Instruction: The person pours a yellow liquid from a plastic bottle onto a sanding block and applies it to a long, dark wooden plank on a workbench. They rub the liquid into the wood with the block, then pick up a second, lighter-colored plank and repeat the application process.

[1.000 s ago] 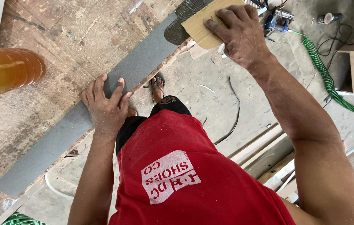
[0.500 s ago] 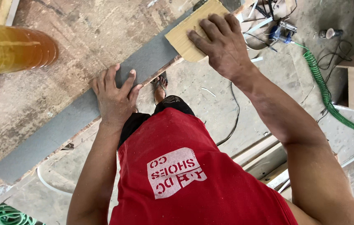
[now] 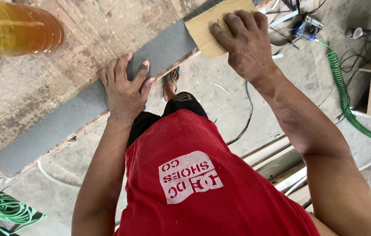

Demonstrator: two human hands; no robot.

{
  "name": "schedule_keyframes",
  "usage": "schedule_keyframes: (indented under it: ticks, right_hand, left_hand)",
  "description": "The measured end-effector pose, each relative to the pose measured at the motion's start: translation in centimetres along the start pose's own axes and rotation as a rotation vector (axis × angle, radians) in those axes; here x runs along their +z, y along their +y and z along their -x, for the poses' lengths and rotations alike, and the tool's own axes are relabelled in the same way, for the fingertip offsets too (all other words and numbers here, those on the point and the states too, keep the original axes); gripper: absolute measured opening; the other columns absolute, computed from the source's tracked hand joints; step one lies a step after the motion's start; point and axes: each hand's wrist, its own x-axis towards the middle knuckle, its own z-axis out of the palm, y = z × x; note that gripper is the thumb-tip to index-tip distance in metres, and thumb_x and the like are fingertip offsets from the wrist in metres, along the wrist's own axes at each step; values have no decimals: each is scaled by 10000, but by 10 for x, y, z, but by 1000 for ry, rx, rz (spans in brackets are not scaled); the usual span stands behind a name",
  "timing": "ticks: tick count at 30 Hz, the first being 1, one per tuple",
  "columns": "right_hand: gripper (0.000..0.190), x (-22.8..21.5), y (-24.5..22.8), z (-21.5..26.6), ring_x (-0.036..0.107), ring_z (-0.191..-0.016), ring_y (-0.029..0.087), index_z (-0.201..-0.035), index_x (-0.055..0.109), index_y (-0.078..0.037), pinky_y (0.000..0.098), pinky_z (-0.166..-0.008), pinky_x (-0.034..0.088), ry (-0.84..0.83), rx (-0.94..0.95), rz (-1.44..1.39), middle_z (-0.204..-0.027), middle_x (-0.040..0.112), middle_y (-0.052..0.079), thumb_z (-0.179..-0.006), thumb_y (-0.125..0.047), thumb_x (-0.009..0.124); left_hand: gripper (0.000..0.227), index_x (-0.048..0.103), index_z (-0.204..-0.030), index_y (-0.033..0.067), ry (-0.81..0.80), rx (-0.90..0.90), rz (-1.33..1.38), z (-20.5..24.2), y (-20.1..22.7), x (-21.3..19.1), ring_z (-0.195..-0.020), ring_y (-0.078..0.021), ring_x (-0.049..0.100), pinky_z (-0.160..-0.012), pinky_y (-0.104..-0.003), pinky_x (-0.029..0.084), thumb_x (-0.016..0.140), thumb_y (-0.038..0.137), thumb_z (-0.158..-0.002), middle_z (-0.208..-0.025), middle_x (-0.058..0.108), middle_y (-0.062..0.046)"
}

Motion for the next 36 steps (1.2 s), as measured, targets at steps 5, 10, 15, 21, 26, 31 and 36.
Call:
schedule_keyframes:
  ticks: [5, 10, 15, 21, 26, 31, 36]
  right_hand:
    - [522, -19, -18, 19, 624, -1051, 273, -1356, 669, -193, 445, -854, 441, -52, 11, 82, -1228, 666, 77, -869, -46, 786]
    - [404, -34, -51, 13, 659, -1116, 226, -1308, 714, -237, 390, -1003, 428, -56, -5, 78, -1202, 752, 43, -938, -197, 871]
    - [405, -10, -70, -26, 619, -1158, 303, -1344, 661, -149, 468, -965, 444, 127, -39, 6, -1277, 647, 142, -974, 15, 643]
    - [369, 18, -80, -21, 610, -1211, 405, -1458, 587, -107, 551, -996, 445, 71, -28, -37, -1350, 625, 232, -1090, -89, 573]
    - [612, 14, -87, 10, 536, -1248, 329, -1511, 470, -164, 507, -997, 448, -43, 4, -24, -1384, 565, 179, -982, -69, 763]
    - [408, 0, -60, -2, 575, -977, 228, -1320, 573, -109, 391, -817, 427, 121, 46, 157, -1094, 623, 83, -932, -51, 689]
    - [542, 34, -56, 1, 592, -1037, 280, -1421, 563, -142, 411, -814, 518, -7, 205, 168, -1205, 654, 113, -923, -73, 766]
  left_hand:
    - [328, 708, -1287, 183, 20, 8, 10, 2, -1, 1, -1153, -386, 556, -926, -558, 432, 602, 442, -1115, -1342, 580, -190]
    - [341, 694, -1292, 199, 43, 3, 14, 5, -3, 5, -1161, -392, 571, -936, -564, 445, 544, 452, -1119, -1348, 588, -182]
    - [331, 695, -1271, 176, 30, -3, 8, 10, -9, 12, -1170, -384, 567, -931, -576, 456, 618, 438, -1084, -1385, 569, -186]
    - [416, 689, -1185, 60, 35, -3, 27, 9, -8, 8, -1193, -394, 561, -936, -574, 457, 550, 445, -1110, -1391, 557, -201]
    - [432, 671, -1147, 37, 46, 0, 59, 7, -8, 9, -1180, -403, 567, -939, -579, 446, 516, 439, -1118, -1386, 561, -220]
    - [379, 680, -1167, 46, 14, 8, 51, 10, -10, 9, -1214, -395, 542, -970, -583, 435, 629, 414, -1091, -1415, 539, -206]
    - [392, 695, -1177, 61, 9, -12, 49, 15, -10, 14, -1245, -398, 533, -1003, -611, 427, 702, 434, -1060, -1430, 528, -190]
